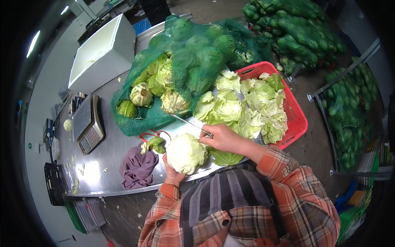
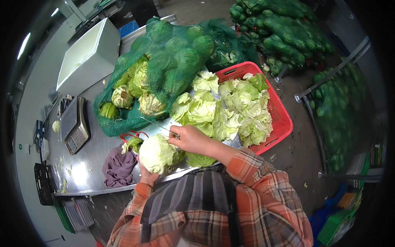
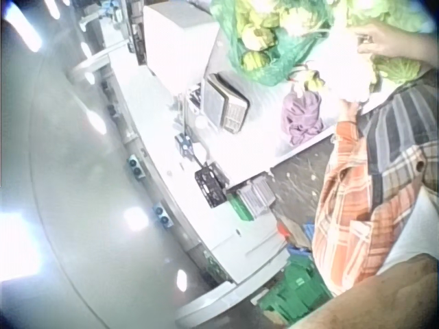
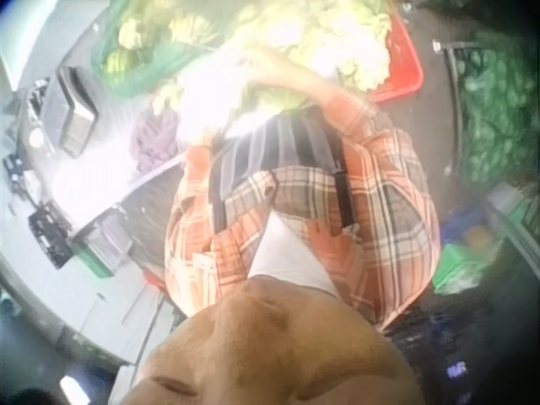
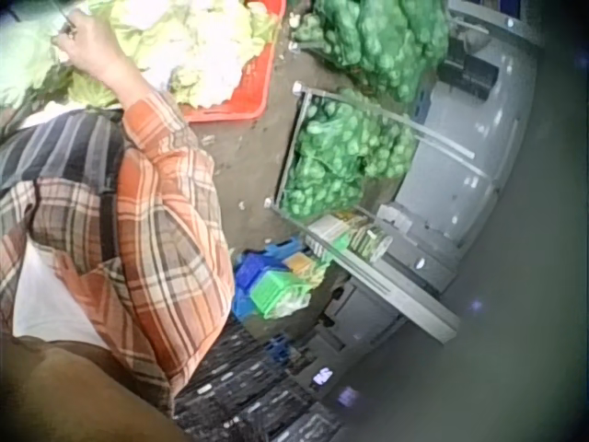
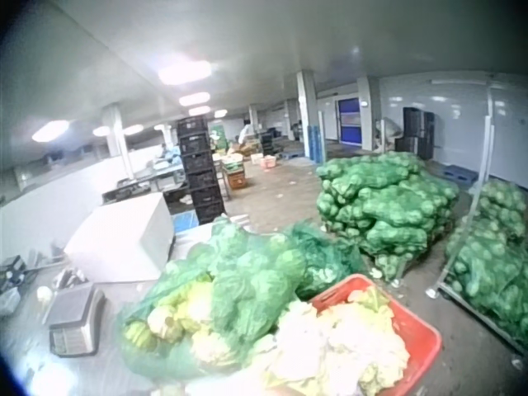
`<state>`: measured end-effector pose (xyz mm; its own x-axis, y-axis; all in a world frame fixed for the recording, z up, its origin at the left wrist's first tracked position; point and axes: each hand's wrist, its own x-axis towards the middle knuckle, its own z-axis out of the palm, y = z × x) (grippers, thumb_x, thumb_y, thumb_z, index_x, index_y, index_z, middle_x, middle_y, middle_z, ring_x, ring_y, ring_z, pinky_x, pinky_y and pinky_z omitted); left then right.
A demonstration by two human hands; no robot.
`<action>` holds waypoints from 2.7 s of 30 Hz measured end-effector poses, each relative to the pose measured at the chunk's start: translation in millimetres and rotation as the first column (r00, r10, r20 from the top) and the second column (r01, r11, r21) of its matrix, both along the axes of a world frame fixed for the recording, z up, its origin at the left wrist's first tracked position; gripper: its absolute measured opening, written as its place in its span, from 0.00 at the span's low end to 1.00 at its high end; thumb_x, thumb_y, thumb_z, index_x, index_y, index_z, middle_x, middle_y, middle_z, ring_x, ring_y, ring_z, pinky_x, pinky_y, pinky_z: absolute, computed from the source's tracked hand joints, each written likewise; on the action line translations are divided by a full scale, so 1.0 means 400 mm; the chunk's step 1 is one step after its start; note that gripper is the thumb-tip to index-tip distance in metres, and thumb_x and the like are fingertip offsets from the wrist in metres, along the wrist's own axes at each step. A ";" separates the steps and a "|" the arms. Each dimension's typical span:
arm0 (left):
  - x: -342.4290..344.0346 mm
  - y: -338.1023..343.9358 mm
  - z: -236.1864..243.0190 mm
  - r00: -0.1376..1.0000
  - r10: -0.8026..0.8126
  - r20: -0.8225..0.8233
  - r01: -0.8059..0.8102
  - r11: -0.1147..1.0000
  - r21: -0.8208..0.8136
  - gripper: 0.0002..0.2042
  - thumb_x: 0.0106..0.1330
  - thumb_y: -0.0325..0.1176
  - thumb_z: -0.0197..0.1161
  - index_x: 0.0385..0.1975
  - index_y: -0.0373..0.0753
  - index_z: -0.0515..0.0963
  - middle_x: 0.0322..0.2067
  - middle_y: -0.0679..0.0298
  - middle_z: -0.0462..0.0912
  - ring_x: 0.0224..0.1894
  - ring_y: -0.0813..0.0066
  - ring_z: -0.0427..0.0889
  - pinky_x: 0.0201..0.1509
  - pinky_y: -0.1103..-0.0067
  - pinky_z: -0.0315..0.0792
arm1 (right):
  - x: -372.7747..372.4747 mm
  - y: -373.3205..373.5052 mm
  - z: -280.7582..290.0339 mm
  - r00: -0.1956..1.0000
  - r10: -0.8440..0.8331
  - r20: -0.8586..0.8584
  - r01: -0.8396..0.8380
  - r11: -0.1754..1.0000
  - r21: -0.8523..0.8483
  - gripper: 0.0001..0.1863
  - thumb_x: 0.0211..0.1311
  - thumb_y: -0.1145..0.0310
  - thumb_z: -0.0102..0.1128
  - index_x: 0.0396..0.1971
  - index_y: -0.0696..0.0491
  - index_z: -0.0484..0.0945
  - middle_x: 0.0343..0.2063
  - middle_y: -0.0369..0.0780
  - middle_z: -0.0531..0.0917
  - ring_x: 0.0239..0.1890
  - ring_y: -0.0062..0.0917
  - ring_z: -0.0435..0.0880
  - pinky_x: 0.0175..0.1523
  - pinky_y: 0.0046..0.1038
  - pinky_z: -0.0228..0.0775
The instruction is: The person places a head of cabbage into a plastic bag and seals it. They then retrieve a knife and cut open a green mesh bag filled with cabbages. The person repeatedly takes cabbages from the bag, trims the outer leaves and core with the knife, and places the trimmed heads onto a digital scale.
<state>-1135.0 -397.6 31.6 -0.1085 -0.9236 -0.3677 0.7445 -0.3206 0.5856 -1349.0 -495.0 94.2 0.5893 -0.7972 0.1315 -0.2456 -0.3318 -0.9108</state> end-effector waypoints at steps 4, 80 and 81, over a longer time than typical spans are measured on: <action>0.034 0.034 -0.067 0.996 -0.032 -0.088 0.033 0.999 0.019 0.34 0.60 0.59 0.45 0.60 0.40 0.62 0.57 0.57 0.69 0.58 0.58 0.69 0.61 0.63 0.64 | -0.004 0.019 -0.066 0.997 -0.048 0.068 0.042 0.996 0.084 0.13 0.56 0.67 0.60 0.38 0.55 0.72 0.20 0.38 0.77 0.17 0.25 0.74 0.26 0.27 0.67; 1.513 -0.440 0.176 -0.273 0.185 0.944 -0.556 0.771 -0.312 0.51 0.39 0.51 0.72 0.64 0.41 0.51 0.57 0.48 0.64 0.57 0.50 0.67 0.58 0.64 0.64 | 0.496 0.240 -0.187 0.627 -0.765 -0.150 0.730 0.508 0.458 0.04 0.56 0.75 0.56 0.30 0.54 0.70 0.13 0.34 0.71 0.05 0.18 0.66 0.08 0.23 0.58; 1.514 -0.442 0.175 -0.261 0.196 0.945 -0.543 0.780 -0.311 0.51 0.39 0.51 0.72 0.64 0.41 0.51 0.57 0.48 0.64 0.57 0.50 0.67 0.58 0.64 0.64 | 0.457 0.217 -0.190 0.574 -0.811 -0.112 0.778 0.498 0.383 0.04 0.56 0.77 0.55 0.30 0.53 0.70 0.13 0.33 0.70 0.05 0.18 0.65 0.07 0.23 0.58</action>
